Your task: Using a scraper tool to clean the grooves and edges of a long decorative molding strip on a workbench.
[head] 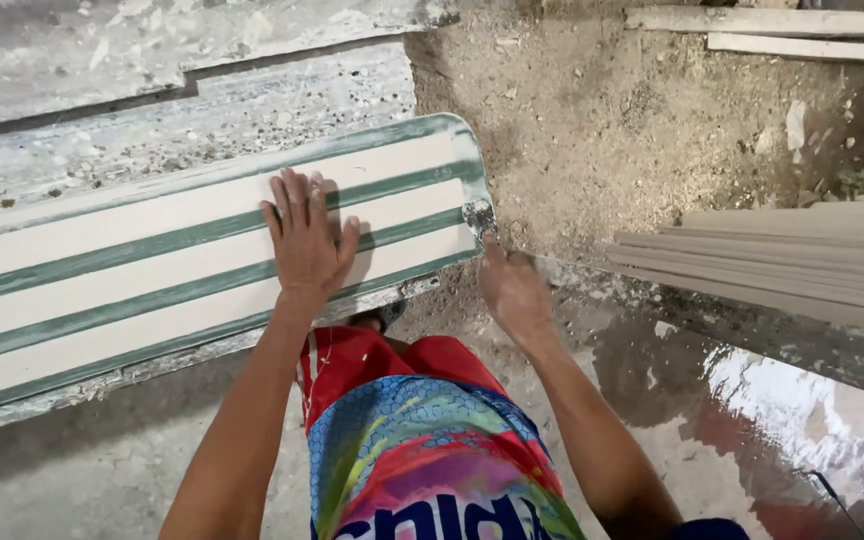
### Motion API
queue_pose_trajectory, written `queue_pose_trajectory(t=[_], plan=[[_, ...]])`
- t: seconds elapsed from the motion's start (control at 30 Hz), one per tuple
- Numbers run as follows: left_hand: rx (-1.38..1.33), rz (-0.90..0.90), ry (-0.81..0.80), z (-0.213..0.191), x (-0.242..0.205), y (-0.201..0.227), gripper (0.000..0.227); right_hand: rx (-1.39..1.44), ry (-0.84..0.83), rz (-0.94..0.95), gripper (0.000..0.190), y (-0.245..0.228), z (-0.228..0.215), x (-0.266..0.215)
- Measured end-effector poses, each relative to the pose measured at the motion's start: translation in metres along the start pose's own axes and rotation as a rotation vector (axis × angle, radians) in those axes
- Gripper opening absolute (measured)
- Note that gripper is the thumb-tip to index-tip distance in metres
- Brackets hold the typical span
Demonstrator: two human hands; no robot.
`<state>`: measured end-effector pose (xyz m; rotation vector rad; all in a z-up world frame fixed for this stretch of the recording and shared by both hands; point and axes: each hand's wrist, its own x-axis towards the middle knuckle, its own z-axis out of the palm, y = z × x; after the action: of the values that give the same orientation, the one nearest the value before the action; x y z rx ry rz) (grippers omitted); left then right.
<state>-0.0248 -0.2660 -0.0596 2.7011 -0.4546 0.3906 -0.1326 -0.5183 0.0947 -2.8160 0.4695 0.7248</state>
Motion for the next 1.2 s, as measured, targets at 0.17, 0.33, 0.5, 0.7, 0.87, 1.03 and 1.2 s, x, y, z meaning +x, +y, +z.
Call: queue_pose_trajectory(t=[0.17,0.33,0.5,0.7,0.87,1.03,1.2], plan=[[0.192,-0.238,0.102,0.016,0.022,-0.012,0.065,-0.145,-0.056,0.005,0.049,0.005,0.008,-0.046],[0.168,-0.258,0.071,0.004,0.028,0.004,0.065,-0.082,-0.113,0.015,0.050,-0.012,-0.018,0.025],[0.161,-0.273,0.081,0.007,0.029,0.002,0.067,-0.069,-0.107,0.016,0.050,-0.031,-0.043,0.043],[0.184,-0.291,0.053,0.002,0.028,0.002,0.067,0.686,-0.037,-0.037,0.057,-0.008,-0.011,-0.013],[0.165,-0.300,0.051,0.009,0.028,0.000,0.069,0.045,-0.092,-0.076,0.051,-0.048,-0.068,0.076],[0.182,-0.301,0.054,0.006,0.030,0.003,0.069,-0.045,-0.156,-0.049,0.053,-0.040,-0.071,0.045],[0.180,-0.320,0.060,0.008,0.025,0.005,0.068,-0.155,-0.129,-0.126,0.049,-0.028,-0.049,0.056]])
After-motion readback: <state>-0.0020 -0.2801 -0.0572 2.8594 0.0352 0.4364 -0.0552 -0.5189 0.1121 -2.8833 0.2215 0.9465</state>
